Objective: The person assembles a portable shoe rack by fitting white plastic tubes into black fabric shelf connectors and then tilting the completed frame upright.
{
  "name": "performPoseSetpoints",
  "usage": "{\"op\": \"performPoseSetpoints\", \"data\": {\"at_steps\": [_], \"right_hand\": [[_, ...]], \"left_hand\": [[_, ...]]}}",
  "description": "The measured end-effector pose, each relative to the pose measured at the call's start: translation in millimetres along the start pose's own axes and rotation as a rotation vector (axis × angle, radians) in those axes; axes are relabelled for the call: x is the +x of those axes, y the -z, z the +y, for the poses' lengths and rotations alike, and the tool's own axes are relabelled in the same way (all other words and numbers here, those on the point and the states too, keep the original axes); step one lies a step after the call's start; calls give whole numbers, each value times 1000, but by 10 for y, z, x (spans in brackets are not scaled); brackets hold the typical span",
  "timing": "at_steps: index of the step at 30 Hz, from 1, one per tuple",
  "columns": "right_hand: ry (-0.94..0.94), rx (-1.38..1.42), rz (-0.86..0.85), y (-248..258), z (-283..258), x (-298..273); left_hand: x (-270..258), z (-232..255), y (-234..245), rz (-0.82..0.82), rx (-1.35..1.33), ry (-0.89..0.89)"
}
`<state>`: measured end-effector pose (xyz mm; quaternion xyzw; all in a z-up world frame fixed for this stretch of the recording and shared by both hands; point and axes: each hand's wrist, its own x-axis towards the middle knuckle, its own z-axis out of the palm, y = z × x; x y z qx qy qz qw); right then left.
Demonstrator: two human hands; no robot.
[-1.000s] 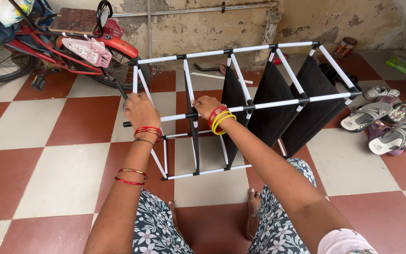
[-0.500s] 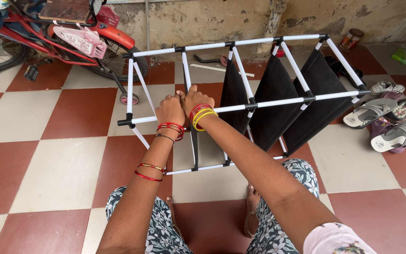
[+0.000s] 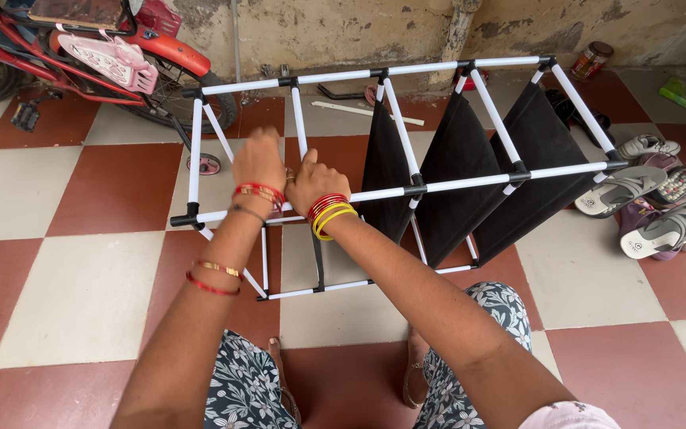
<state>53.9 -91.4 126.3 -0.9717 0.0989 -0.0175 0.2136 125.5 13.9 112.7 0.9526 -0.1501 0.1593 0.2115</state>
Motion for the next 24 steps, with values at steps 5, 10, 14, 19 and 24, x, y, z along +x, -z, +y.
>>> {"op": "performPoseSetpoints", "data": {"at_steps": [5, 10, 14, 19, 24], "right_hand": [[-8, 37, -16, 37, -8, -19], [-22, 35, -46, 49, -22, -19], [-1, 58, -27, 51, -22, -26], [-7, 67, -46, 71, -42, -49], [2, 78, -82, 100, -58, -63]], "left_hand": [[748, 13, 43, 76, 6, -191], [1242, 52, -192, -208, 97, -160], [1549, -32, -459, -247, 233, -265], [1737, -93, -564, -335, 258, -142], [1866, -134, -617, -331, 302, -183]]}}
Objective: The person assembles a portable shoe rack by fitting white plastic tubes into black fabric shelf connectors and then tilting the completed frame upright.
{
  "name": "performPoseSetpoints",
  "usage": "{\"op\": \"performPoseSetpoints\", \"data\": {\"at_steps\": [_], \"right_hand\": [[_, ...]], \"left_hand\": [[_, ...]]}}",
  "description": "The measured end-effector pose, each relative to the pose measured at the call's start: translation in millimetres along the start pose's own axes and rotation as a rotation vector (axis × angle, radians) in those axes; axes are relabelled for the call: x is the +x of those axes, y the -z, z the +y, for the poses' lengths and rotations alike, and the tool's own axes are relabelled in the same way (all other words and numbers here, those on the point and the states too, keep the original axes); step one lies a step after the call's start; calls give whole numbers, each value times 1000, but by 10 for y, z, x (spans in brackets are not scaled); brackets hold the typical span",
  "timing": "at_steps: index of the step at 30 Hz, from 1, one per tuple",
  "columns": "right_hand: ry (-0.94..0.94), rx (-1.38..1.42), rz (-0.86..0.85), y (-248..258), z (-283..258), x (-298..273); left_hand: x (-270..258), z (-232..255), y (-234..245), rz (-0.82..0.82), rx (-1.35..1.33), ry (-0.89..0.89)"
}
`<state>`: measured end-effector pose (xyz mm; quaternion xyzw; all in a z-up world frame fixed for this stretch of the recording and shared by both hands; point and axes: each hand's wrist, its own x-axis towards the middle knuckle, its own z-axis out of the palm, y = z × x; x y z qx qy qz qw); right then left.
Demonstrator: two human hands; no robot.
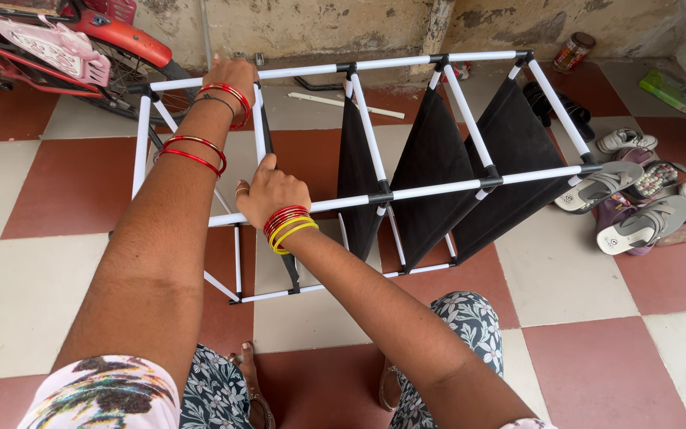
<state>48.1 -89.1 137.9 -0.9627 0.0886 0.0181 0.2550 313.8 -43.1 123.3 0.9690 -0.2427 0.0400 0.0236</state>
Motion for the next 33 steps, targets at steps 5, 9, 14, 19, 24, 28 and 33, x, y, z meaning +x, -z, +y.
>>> {"op": "performPoseSetpoints", "data": {"at_steps": [5, 9, 14, 19, 24, 28, 33], "right_hand": [[17, 8, -1, 2, 8, -38], [37, 15, -9, 43, 4, -55], [6, 36, -12, 76, -25, -33], [21, 32, 22, 6, 32, -28], [4, 90, 132, -164, 89, 39], [68, 206, 187, -178, 227, 175], [209, 62, 420, 152, 629, 156]], "left_hand": [[159, -11, -38, -27, -42, 62], [122, 37, -41, -15, 14, 79], [7, 143, -6, -26, 208, 42], [-149, 11, -101, -64, -8, 33], [-280, -92, -338, 18, -105, -43], [-665, 136, -310, 106, -366, 199], [-1104, 346, -43, 115, -510, 387]]}}
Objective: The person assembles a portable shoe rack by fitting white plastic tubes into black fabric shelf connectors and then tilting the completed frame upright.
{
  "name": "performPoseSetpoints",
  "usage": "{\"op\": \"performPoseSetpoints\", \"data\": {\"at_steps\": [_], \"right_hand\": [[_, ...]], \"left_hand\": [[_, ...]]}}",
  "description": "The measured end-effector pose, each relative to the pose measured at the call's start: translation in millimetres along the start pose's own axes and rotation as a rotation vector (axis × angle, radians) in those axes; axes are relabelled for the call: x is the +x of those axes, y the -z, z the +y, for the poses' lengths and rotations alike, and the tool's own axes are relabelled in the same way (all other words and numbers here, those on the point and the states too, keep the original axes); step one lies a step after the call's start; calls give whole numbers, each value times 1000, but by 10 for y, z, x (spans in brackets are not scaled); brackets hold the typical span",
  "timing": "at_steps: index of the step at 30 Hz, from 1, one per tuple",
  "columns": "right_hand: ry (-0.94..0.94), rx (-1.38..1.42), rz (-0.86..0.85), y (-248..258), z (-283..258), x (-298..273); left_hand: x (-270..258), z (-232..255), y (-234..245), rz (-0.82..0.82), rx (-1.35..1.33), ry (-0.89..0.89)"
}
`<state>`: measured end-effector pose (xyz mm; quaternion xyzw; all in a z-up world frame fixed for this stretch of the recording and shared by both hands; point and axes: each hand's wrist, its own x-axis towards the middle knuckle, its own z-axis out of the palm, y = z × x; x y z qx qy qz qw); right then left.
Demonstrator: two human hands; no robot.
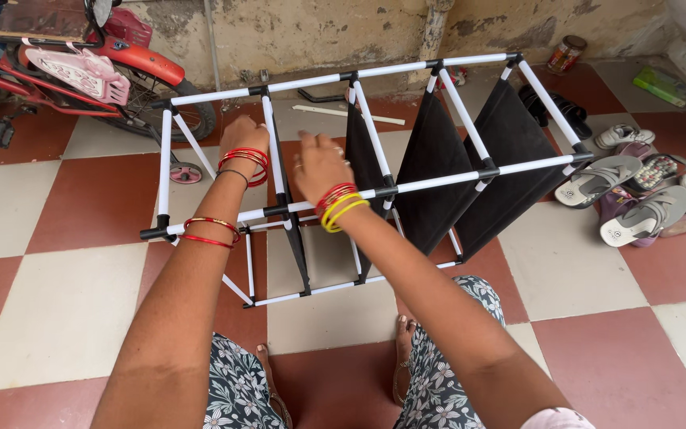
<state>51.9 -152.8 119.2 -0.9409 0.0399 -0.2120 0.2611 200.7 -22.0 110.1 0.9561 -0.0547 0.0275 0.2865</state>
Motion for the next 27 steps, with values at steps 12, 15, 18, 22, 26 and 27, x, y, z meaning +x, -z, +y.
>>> {"op": "performPoseSetpoints", "data": {"at_steps": [12, 15, 18, 22, 26, 27], "right_hand": [[-203, -68, -8, 430, 1123, -125], [-116, 55, -7, 337, 1138, -73], [-176, 216, -96, 345, 938, -63], [-304, 264, -250, 267, 576, -70], [-165, 167, -168, -27, 337, -17], [-243, 88, -184, -99, 248, 10]], "left_hand": [[-56, -22, -256, -294, -515, 295], [17, -172, -295, -236, -470, 296], [110, -415, -257, -180, -476, 308], [134, -718, -49, -194, -353, 390], [60, -919, 143, -141, -69, 316], [4, -943, 194, -109, 9, 264]]}}
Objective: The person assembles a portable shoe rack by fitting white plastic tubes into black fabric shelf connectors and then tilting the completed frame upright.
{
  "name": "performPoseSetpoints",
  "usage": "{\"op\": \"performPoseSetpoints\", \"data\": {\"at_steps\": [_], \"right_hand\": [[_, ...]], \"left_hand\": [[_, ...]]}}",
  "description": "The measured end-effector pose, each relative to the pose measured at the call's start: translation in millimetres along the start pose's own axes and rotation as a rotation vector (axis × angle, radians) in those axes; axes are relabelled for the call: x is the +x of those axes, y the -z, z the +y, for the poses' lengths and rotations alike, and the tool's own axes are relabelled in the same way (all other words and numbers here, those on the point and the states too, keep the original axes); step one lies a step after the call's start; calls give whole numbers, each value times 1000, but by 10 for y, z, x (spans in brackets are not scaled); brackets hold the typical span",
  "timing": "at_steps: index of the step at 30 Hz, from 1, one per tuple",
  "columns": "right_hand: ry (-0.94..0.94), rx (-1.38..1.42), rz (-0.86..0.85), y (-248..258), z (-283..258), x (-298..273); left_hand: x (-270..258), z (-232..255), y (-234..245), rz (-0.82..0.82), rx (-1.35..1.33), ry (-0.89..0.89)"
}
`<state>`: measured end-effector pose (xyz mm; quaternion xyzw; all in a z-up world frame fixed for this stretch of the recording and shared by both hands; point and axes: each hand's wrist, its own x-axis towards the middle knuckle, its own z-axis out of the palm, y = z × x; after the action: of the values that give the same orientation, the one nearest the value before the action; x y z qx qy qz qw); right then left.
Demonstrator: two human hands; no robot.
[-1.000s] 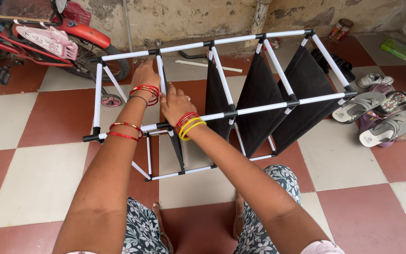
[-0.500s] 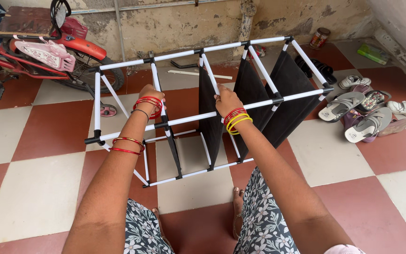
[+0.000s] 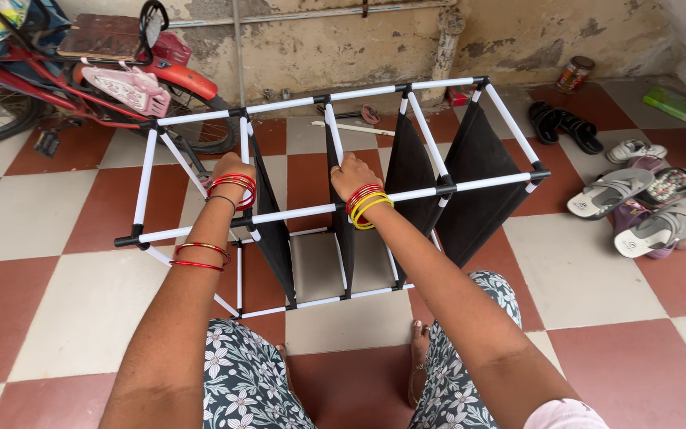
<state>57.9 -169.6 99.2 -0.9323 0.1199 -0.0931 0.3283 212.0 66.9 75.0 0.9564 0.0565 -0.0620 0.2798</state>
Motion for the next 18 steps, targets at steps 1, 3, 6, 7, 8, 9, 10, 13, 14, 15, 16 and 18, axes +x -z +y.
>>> {"op": "performPoseSetpoints", "data": {"at_steps": [1, 3, 6, 7, 8, 9, 10, 13, 14, 15, 16, 18], "right_hand": [[-84, -73, -2, -56, -82, 11], [-102, -85, -2, -127, -193, -7], [-113, -113, 17, -150, -234, -53], [-101, -127, 35, -150, -232, -59], [-104, -129, 33, -149, -226, -61], [-110, -129, 11, -149, -222, -58], [-118, -130, -12, -152, -214, -59], [-45, -206, 12, -142, -207, -66], [-48, -209, 11, -117, -208, -72], [-75, -213, -87, -86, -209, -79], [-103, -217, -184, -57, -206, -94], [-129, -208, -186, -34, -206, -133]], "left_hand": [[-70, -19, 47, 42, 76, -48], [-267, 16, 117, 237, 90, -137], [-672, 210, 150, 519, 134, -328], [-786, 304, 133, 612, 163, -426], [-871, 400, 107, 558, 43, -549], [-935, 487, 68, 501, -78, -670], [-994, 588, -10, 422, -127, -730], [-1176, 972, -260, 102, -267, -664], [-1247, 1059, -282, 98, -270, -663], [-1312, 1128, -274, 50, -185, -567], [-1372, 1181, -257, 1, -101, -471], [-1412, 1280, -206, -73, -60, -406]]}}
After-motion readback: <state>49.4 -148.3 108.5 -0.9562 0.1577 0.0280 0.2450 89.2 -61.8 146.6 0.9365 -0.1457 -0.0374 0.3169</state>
